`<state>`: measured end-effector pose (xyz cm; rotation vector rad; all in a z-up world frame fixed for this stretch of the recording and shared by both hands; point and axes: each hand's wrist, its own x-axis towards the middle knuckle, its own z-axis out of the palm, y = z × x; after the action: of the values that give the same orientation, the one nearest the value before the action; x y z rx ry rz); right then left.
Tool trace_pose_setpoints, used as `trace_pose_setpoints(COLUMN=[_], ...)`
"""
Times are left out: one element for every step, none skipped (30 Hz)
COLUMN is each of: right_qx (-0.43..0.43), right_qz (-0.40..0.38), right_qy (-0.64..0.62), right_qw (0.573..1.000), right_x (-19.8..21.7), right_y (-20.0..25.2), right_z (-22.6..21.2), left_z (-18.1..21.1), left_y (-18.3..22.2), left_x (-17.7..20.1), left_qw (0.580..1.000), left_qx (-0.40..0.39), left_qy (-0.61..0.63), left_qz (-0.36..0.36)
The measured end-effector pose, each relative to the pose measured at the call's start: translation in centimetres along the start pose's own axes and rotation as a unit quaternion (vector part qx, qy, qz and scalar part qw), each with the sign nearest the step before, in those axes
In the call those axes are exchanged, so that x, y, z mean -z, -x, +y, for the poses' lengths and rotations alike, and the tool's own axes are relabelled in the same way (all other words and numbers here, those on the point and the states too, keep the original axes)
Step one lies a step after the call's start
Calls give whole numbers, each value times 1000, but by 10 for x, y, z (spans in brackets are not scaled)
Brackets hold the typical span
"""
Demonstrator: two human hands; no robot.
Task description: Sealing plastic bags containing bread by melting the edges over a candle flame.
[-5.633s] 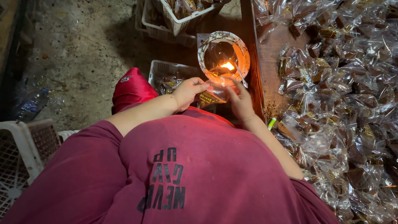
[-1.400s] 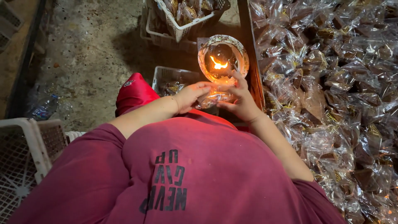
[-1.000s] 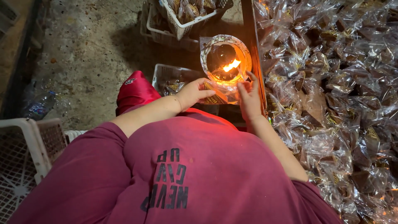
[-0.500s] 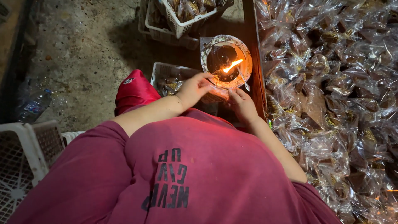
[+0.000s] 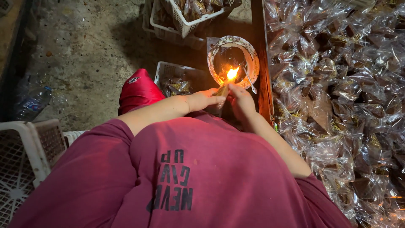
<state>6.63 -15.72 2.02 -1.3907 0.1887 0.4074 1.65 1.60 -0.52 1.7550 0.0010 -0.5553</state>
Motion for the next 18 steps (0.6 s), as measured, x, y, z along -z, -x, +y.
trace_pose_setpoints(right_qx=[1, -23, -46, -45, -45, -45, -44, -49, -54, -54, -57, -61, -62, -56, -50, -49, -51, -55], right_qz=[-1, 13, 27, 28, 57, 85, 84, 96, 109, 107, 116, 126, 125, 78, 31, 32, -6, -43], right_qy=[0, 2, 5, 4, 14, 24, 24, 33, 43, 43, 7, -30, -30, -40, -50, -52, -55, -58], right_qw=[1000, 1000, 999, 999, 997, 995, 995, 994, 992, 992, 992, 990, 990, 995, 997, 997, 997, 996], right_x=[5, 9, 14, 15, 16, 16, 9, 2, -5, 7, 20, 33, 12, -8, -27, -15, -2, 11], right_y=[-12, -23, -34, -38, -42, -46, -39, -31, -23, -36, -50, -63, -33, -3, 26, 20, 13, 8], right_z=[1, 2, 3, 1, -1, -5, -11, -17, -23, -9, 5, 20, -2, -24, -47, -36, -25, -13], left_z=[-12, -23, -35, -34, -32, -31, -30, -29, -29, -8, 13, 33, 33, 34, 36, -1, -42, -85], left_y=[-10, -20, -30, -26, -22, -19, -18, -16, -15, 4, 23, 42, 44, 46, 47, 3, -31, -58], left_x=[-1, -1, -2, 1, 3, 7, 8, 9, 9, 14, 19, 23, 23, 23, 22, 12, 0, -16], left_qw=[1000, 1000, 1000, 1000, 1000, 1000, 1000, 999, 996, 996, 991, 982, 983, 985, 988, 987, 1000, 987], left_qx=[0, -1, -2, -3, 9, 19, 18, 16, 14, 15, 20, 25, 26, 40, 54, 54, 16, -22], left_qy=[0, 2, 4, 3, -5, -12, -13, -48, -82, -82, -120, -158, -158, -143, -128, -130, -4, 123], left_qz=[1, -3, -6, -7, -2, 4, 5, -10, -24, -23, -59, -95, -95, -82, -69, -70, 14, 97])
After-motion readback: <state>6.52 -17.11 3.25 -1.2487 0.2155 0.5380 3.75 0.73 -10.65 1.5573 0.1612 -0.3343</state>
